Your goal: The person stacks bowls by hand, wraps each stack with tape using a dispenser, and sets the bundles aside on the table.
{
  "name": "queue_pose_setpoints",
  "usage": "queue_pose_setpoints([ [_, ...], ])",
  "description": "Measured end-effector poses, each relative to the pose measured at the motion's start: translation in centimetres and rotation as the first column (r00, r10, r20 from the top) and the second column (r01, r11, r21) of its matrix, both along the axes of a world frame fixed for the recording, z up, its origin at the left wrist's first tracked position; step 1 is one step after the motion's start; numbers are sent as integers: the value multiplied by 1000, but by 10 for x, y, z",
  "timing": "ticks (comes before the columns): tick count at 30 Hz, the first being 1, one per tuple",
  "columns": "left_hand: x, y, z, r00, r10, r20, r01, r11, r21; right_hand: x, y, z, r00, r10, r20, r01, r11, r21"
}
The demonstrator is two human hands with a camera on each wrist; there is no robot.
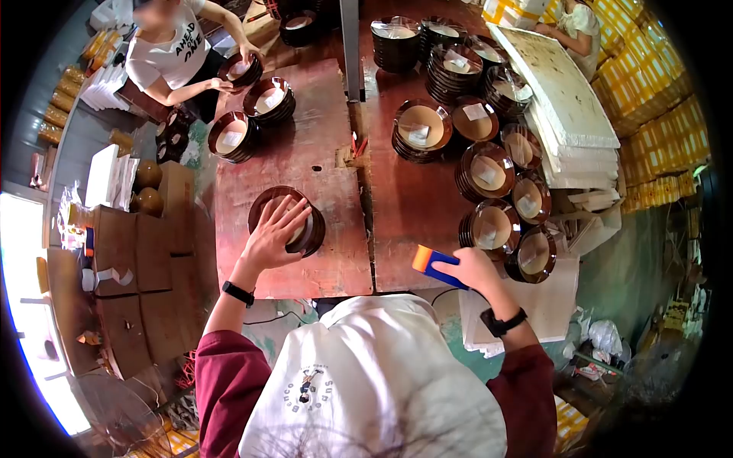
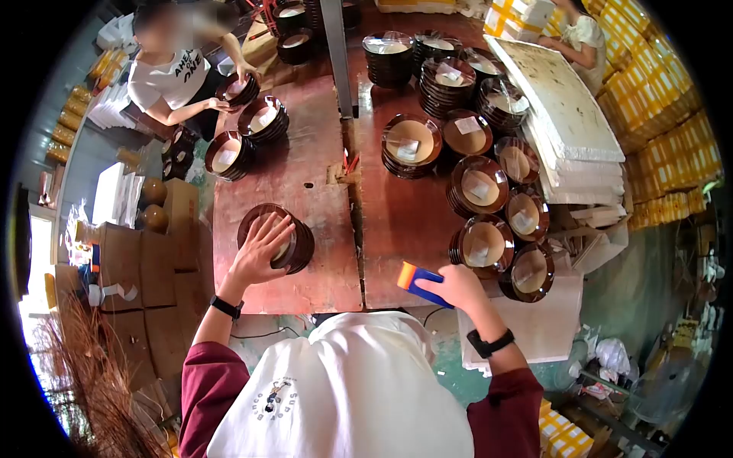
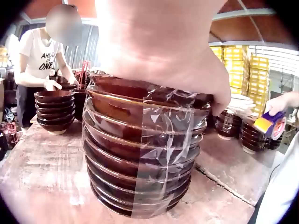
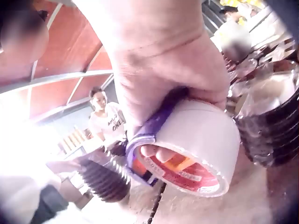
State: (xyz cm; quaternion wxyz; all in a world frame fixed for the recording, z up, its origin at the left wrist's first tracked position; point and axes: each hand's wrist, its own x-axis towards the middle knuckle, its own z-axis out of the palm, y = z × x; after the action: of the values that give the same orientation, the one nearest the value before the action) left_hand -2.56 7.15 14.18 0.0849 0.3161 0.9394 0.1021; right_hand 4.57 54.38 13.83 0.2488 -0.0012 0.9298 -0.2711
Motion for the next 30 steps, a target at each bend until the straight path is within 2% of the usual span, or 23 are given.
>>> queue_pose_setpoints([
  [1,1,0,0,1000,4,-7,-4,1000,4,-1,-11,-14,998,15,-54,-13,999,47],
  [3,0,1,1,1000,4,3,-4,1000,10,-7,-38,-25,998,48,46,-54,990,127],
  [5,1,1,3,1000,7,11,-7,1000,14,-7,-57,-57,997,62,44,-69,982,174],
  [8,2,0,3,1000,11,15,-11,1000,27,-7,-73,-74,999,13,48,-19,990,137],
  [13,5,1,5,1000,14,-8,-13,998,64,-13,-67,-83,993,-29,112,18,995,100],
  [16,18,2,-2,992,85,-91,-81,996,39,-13,-58,-86,992,-52,116,44,997,69],
  [18,37,0,-37,954,193,-228,-174,980,101,-14,-53,-88,991,-57,121,51,997,50],
  [19,47,2,-39,925,243,-292,-213,968,133,-14,-51,-88,990,-62,126,58,998,37],
  [21,68,9,-47,875,363,-321,-351,931,97,-15,-48,-90,987,-73,142,73,997,10],
  [23,65,6,-62,822,381,-423,-358,924,135,-13,-45,-97,982,-88,170,92,996,-15],
  [26,49,1,-65,813,348,-466,-298,938,179,-8,-35,-118,971,-96,219,121,987,-104],
  [27,42,0,-64,808,350,-474,-292,937,193,-8,-35,-118,963,-99,250,140,979,-151],
  [29,28,-2,-62,800,353,-485,-281,935,217,-6,-30,-117,902,-137,410,286,900,-328],
  [30,17,-4,-58,806,358,-472,-277,932,234,-5,-31,-118,916,-141,376,281,894,-348],
])
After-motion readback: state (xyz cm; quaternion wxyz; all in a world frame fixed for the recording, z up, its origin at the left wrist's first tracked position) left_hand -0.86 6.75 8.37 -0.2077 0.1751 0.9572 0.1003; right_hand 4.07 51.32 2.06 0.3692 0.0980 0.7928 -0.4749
